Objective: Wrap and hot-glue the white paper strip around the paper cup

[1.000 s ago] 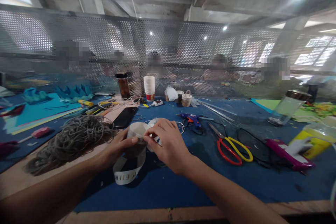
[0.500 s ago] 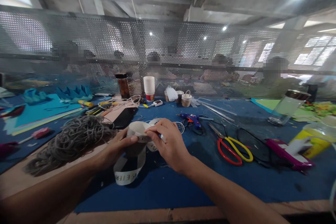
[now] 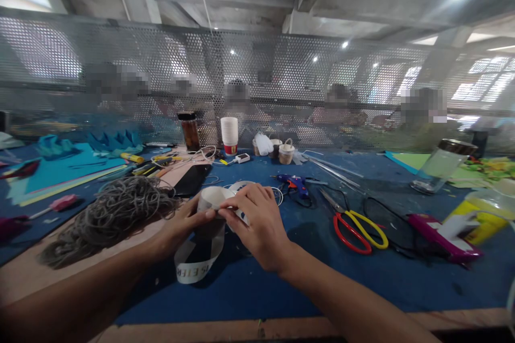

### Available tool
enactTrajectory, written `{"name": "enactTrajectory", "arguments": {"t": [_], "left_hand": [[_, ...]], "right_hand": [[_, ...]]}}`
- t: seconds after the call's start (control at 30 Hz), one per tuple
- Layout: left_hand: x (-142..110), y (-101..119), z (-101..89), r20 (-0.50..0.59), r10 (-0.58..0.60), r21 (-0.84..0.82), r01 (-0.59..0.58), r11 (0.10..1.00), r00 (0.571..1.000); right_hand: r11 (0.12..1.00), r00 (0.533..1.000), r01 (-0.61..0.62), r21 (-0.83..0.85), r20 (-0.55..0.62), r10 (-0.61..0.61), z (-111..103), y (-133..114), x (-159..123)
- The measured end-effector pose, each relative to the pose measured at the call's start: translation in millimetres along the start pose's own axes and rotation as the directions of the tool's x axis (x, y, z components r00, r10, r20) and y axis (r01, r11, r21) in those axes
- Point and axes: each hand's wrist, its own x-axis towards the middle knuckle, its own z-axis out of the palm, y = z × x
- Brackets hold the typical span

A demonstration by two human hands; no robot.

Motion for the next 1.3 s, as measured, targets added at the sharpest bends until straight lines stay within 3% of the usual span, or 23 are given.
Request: {"name": "enactTrajectory", "arguments": {"t": [0.8, 1.03, 1.3], "left_hand": [[-4.4, 3.7, 3.6, 0.024, -0.022, 0.051, 0.021, 0.998, 0.999], [0.0, -0.1, 0.3, -0.021, -0.014, 0.041, 0.015, 0.999, 1.000], [-2.0, 0.6, 2.1, -0.011, -0.001, 0.042, 0.002, 0.999, 1.000]], "right_hand": [[0.996, 0.979, -0.058, -0.061, 0.192, 0.068, -4.6, -1.1, 4.3], [0.996, 0.992, -0.094, -0.003, 0.089, 0.094, -5.9, -1.9, 3.1], [0.999, 0.998, -0.033, -0.039, 0.053, 0.035, -2.3, -5.2, -0.1]]}}
